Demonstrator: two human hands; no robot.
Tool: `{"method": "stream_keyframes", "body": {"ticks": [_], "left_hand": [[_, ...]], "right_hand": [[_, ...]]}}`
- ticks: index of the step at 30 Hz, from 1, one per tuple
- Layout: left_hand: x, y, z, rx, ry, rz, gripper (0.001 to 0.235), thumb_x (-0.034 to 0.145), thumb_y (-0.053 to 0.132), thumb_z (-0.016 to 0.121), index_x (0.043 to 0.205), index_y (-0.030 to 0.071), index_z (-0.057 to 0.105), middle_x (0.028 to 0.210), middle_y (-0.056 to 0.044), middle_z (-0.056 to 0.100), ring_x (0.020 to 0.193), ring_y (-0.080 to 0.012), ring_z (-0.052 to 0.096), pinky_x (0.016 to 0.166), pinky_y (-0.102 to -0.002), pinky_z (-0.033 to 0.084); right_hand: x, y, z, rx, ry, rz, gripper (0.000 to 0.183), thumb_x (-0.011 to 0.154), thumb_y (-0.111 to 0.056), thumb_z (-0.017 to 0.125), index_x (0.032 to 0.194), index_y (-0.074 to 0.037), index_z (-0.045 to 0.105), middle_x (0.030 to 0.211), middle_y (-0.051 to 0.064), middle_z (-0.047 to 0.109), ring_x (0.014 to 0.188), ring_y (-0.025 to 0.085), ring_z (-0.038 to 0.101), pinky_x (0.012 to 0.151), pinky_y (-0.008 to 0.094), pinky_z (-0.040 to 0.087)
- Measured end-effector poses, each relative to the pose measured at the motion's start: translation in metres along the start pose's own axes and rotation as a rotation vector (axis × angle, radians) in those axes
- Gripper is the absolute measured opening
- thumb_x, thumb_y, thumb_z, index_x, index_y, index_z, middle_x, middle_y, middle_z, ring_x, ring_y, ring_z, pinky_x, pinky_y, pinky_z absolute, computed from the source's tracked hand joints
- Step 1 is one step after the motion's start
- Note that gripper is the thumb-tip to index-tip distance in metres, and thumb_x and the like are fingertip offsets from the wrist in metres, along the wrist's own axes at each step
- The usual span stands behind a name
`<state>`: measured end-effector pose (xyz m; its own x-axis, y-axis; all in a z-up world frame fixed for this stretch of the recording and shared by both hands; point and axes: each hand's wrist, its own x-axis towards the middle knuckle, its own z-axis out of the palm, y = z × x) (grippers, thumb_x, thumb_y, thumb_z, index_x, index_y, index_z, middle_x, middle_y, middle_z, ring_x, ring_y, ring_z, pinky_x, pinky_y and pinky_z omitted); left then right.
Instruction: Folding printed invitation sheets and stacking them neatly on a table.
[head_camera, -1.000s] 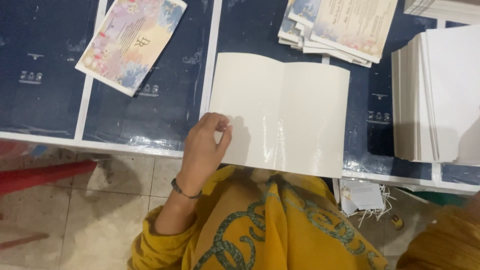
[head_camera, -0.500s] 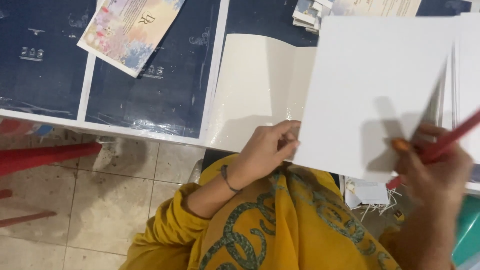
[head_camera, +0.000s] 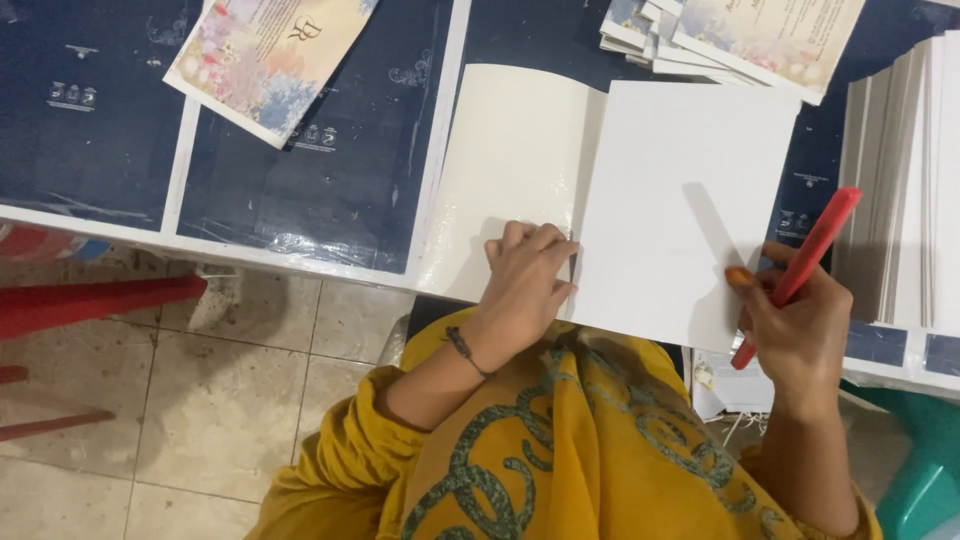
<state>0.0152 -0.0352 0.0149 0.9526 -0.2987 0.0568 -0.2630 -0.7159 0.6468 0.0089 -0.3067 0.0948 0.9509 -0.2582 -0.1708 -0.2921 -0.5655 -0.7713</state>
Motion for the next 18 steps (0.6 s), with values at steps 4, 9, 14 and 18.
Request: {"method": "stream_keyframes", "body": {"ticks": [4,9,14,18], "left_hand": [[0.0,-0.002,-0.002,0.016,0.02,0.023,0.043,0.081,0.021,0.086,0.12,0.014,0.073,0.118,0.0,0.066,0.112,-0.0269,0.046,0.084,-0.043,0.03],[0.0,0.0,-0.006,0.024,0.018,0.014,0.044,0.081,0.025,0.086,0.121,0.015,0.072,0.119,0.001,0.068,0.112,-0.0275,0.047,0.086,-0.042,0.031],[0.001,0.007,-0.018,0.028,0.012,0.008,0.042,0.081,0.023,0.085,0.12,0.015,0.072,0.117,0.001,0.07,0.11,-0.0266,0.049,0.086,-0.042,0.031],[0.004,0.015,-0.026,-0.019,-0.11,-0.074,0.054,0.079,0.012,0.084,0.131,0.007,0.068,0.109,-0.009,0.068,0.117,-0.035,0.048,0.095,-0.06,0.025]], "right_hand": [[0.002,0.004,0.001,0.003,-0.01,-0.01,0.037,0.103,-0.008,0.078,0.131,0.009,0.061,0.078,0.014,0.062,0.054,0.022,0.054,0.048,0.036,0.048],[0.006,0.008,0.003,0.01,-0.024,0.034,0.042,0.099,-0.013,0.08,0.13,0.006,0.06,0.076,0.013,0.062,0.054,0.022,0.055,0.047,0.036,0.047],[0.012,0.02,0.008,0.013,-0.025,0.04,0.038,0.097,-0.019,0.082,0.122,0.002,0.062,0.068,0.008,0.058,0.05,0.017,0.052,0.046,0.034,0.048],[0.032,0.072,0.014,-0.017,0.082,-0.075,0.042,0.079,-0.012,0.097,0.106,0.005,0.07,0.074,0.005,0.061,0.065,0.014,0.054,0.062,0.026,0.046]]}}
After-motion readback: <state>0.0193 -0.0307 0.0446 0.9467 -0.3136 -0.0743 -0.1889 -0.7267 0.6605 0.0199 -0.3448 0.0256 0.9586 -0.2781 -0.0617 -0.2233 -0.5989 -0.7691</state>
